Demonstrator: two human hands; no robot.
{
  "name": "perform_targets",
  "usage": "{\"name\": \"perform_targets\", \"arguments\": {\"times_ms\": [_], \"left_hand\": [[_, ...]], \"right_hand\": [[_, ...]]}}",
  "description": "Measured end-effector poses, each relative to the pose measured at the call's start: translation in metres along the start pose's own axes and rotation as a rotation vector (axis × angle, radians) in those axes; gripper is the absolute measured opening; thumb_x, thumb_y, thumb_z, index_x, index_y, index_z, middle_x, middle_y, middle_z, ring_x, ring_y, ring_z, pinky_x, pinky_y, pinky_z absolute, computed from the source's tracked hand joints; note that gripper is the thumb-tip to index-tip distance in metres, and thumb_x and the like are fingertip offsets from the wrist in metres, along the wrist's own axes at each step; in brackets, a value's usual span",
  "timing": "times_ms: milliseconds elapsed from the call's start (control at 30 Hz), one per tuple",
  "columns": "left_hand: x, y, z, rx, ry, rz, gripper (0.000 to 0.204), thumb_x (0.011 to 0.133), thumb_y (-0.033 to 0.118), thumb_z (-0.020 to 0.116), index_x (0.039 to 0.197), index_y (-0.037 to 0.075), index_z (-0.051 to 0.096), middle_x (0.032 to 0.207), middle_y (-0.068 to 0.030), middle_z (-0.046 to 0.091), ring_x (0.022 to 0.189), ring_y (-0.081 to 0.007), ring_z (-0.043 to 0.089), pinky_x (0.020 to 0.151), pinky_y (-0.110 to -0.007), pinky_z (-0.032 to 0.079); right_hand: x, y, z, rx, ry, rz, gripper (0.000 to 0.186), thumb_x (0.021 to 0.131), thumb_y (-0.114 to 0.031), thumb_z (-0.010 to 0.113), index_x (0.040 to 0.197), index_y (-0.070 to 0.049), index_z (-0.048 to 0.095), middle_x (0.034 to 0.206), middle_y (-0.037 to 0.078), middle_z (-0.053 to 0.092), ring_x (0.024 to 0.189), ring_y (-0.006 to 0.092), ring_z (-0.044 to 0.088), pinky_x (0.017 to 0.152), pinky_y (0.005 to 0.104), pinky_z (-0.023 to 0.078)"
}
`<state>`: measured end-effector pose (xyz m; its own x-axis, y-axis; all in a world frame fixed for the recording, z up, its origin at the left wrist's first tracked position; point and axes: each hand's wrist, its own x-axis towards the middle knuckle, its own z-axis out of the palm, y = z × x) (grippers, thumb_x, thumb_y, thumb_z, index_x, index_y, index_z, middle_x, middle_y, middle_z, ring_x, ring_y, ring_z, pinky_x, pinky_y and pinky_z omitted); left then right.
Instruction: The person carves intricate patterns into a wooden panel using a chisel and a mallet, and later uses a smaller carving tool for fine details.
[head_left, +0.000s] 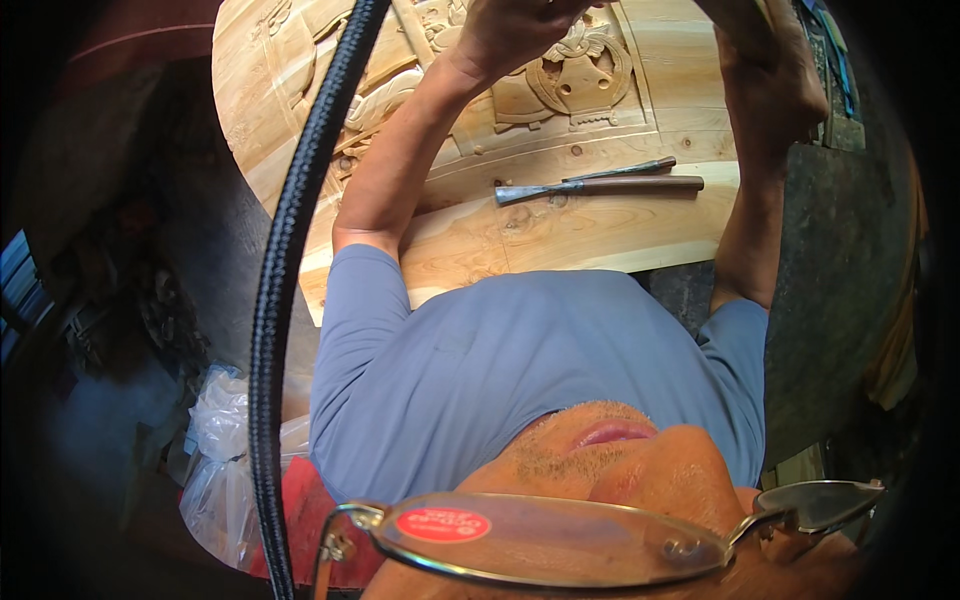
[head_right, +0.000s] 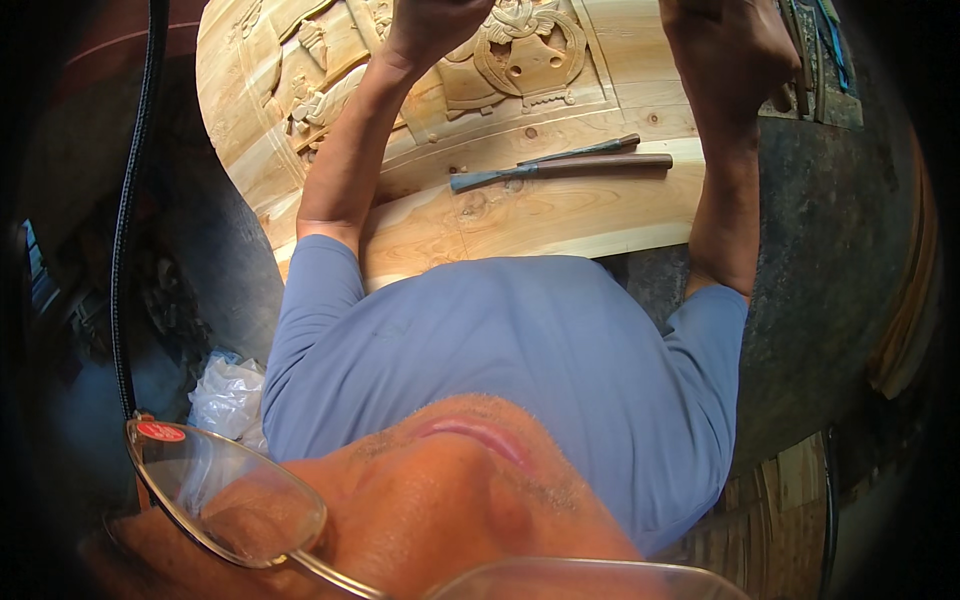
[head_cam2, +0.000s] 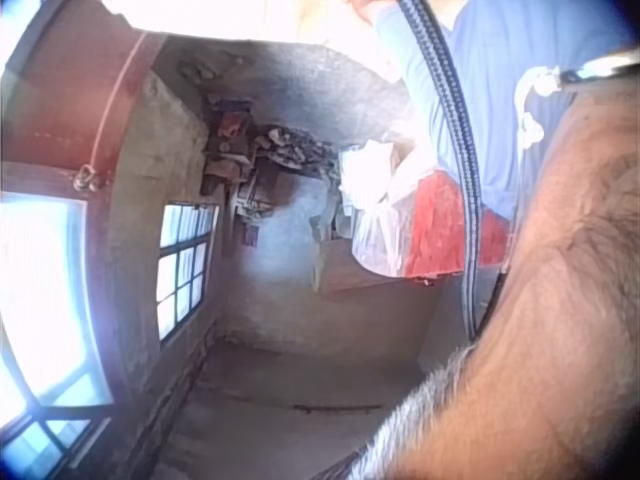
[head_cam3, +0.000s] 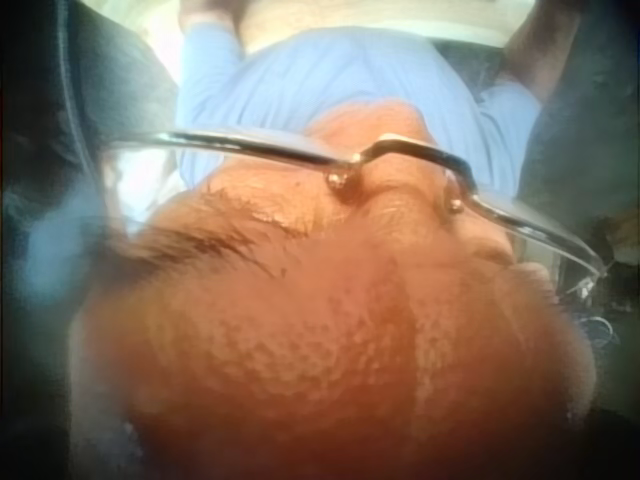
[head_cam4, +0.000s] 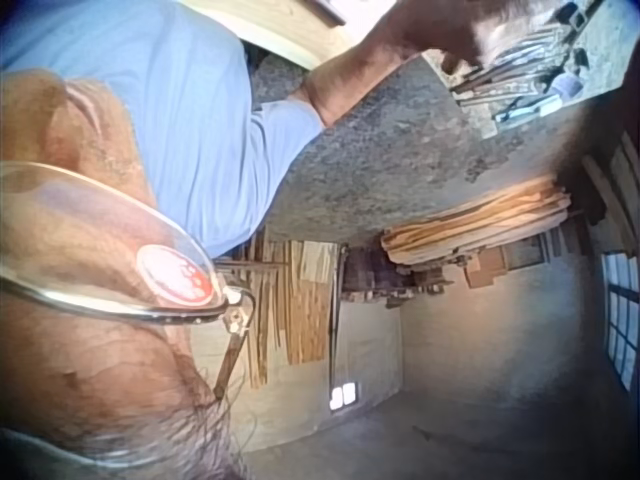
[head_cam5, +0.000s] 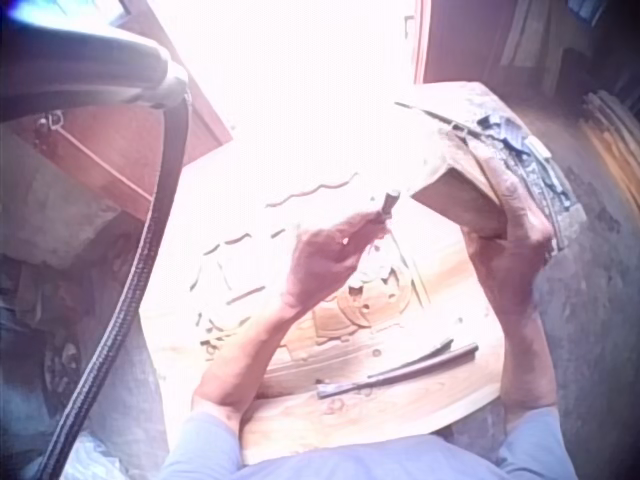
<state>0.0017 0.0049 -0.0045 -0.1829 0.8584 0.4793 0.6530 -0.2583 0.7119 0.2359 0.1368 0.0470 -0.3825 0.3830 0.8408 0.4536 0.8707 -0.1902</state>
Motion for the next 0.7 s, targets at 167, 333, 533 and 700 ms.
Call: {"name": "perform_targets", "arguments": {"times_ms": [167,333,533,700], "left_hand": [[0.011,0.013,0.006,0.083,-0.306,-0.084,0.026,0.101,0.024,0.069,0.125,0.016,0.076,0.097,0.0014,0.081,0.062,-0.0092,0.07,0.055,-0.028,0.056],[0.012,0.008,0.007,0.101,-0.19,0.082,0.027,0.098,0.026,0.074,0.122,0.014,0.076,0.091,-0.0032,0.08,0.057,-0.0122,0.069,0.05,-0.03,0.053],[0.005,0.006,0.01,0.046,-0.083,0.163,0.026,0.096,0.027,0.077,0.116,0.011,0.077,0.083,-0.0026,0.078,0.051,-0.0127,0.066,0.048,-0.029,0.053],[0.016,0.027,-0.013,0.027,-0.302,0.019,0.023,0.096,0.023,0.077,0.115,0.01,0.078,0.09,-0.0043,0.08,0.053,-0.0129,0.067,0.049,-0.029,0.054]], "right_hand": [[-0.01,-0.017,-0.013,0.122,0.231,0.35,0.055,0.076,-0.02,0.096,0.122,-0.006,0.07,0.117,0.01,0.077,0.098,0.0197,0.076,0.088,0.034,0.063],[-0.022,-0.012,-0.016,-0.038,-0.016,0.06,0.047,0.079,-0.011,0.091,0.123,-0.009,0.074,0.114,0.009,0.079,0.1,0.0201,0.077,0.087,0.0345,0.062],[-0.003,-0.035,-0.015,-0.134,-0.054,-0.12,0.051,0.08,0.005,0.069,0.13,-0.003,0.071,0.117,0.022,0.074,0.106,0.0398,0.074,0.092,0.0455,0.058],[-0.002,-0.037,-0.014,-0.091,-0.03,-0.13,0.05,0.079,0.006,0.068,0.129,-0.001,0.07,0.115,0.021,0.075,0.105,0.0406,0.074,0.092,0.0454,0.058]]}}
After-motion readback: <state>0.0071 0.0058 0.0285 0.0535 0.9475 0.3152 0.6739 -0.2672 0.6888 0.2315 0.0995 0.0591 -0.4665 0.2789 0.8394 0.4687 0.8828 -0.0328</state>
